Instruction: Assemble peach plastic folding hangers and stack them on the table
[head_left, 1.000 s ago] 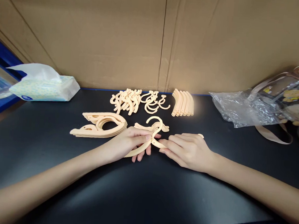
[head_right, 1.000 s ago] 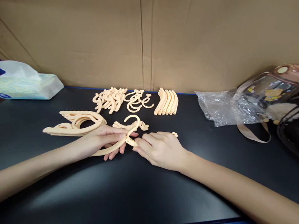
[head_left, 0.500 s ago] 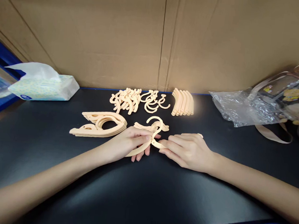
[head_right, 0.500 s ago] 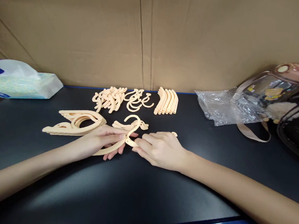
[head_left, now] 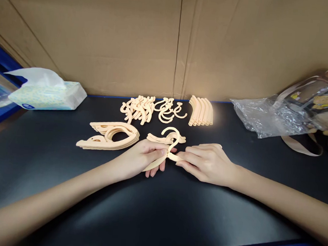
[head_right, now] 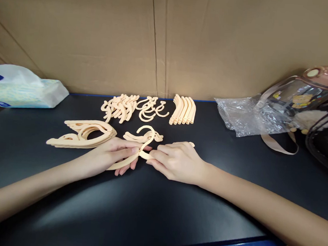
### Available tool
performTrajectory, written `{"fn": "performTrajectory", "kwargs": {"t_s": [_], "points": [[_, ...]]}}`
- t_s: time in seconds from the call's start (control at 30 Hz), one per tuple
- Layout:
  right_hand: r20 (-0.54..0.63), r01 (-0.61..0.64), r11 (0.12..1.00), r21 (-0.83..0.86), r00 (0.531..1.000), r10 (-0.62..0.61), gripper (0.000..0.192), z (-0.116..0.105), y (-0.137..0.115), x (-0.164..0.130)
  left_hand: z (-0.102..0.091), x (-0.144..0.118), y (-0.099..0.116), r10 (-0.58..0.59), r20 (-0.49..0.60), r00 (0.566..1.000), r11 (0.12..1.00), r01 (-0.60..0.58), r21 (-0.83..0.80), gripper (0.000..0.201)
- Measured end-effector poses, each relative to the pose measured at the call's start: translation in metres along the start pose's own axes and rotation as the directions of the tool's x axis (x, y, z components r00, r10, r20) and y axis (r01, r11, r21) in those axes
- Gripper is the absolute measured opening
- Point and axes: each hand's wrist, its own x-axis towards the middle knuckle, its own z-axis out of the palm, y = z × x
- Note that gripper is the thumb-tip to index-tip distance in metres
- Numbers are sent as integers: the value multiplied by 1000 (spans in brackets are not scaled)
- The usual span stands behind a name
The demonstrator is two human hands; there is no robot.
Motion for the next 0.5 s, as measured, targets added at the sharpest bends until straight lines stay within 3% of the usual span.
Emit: {"fn": "performTrajectory", "kwargs": {"t_s": [0.2,0.5], "points": [[13,13,999,38,1000,-13,28,0,2,1,0,-2,2,34,25,999,996,-36,78,36],[14,21,999,27,1000,-22,30,2,3,4,5,3,-3,26,-79,997,999,-27,-17,30]]}}
